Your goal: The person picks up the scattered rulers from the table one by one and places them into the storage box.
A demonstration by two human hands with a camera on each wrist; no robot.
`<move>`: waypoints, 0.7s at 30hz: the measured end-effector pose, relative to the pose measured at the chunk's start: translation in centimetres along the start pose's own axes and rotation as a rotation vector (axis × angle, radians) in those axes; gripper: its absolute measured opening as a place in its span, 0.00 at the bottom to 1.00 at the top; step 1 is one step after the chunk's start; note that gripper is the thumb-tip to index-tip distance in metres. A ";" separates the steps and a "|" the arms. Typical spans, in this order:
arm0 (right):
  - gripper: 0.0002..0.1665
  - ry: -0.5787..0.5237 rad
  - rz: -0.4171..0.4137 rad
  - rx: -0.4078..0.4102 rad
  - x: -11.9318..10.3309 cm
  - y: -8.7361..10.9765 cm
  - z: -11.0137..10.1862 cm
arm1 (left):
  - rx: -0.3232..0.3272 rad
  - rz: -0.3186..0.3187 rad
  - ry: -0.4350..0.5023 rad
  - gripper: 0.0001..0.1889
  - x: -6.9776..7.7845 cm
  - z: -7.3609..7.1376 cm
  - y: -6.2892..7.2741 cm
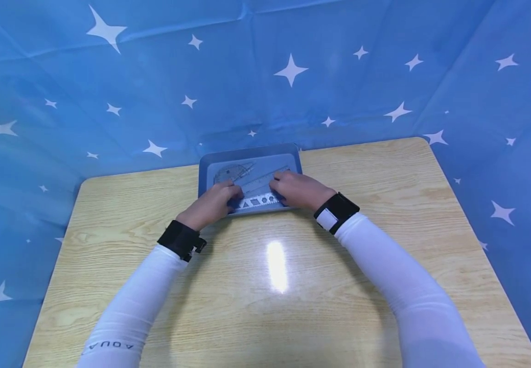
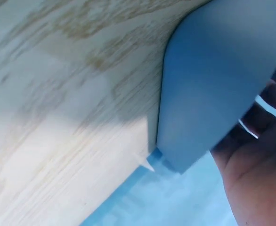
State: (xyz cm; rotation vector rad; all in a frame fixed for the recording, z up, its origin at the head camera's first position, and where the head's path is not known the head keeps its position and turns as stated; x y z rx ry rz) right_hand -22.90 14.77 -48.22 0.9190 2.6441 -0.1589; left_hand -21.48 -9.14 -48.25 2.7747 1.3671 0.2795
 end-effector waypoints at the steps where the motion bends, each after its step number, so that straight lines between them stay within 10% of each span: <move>1: 0.13 -0.005 0.000 0.003 0.0 0.0 0.0 | 0.004 -0.001 0.005 0.16 -0.1 0.0 0.0; 14: 0.12 -0.031 0.046 0.049 0.0 1.2 -0.4 | 0.000 -0.095 0.210 0.12 -0.7 -0.5 0.9; 21: 0.12 0.020 0.021 0.183 0.3 2.3 -2.1 | 0.115 -0.115 0.158 0.20 -0.2 -2.4 2.7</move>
Point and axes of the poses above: each hand's wrist, its own y-axis away from the middle knuckle, its own z-axis out of the palm, x = y × z, the point moved 2 cm from there along -y, towards the middle knuckle, and after that the axes turned 13 degrees about -y, right-handed, at the moved point
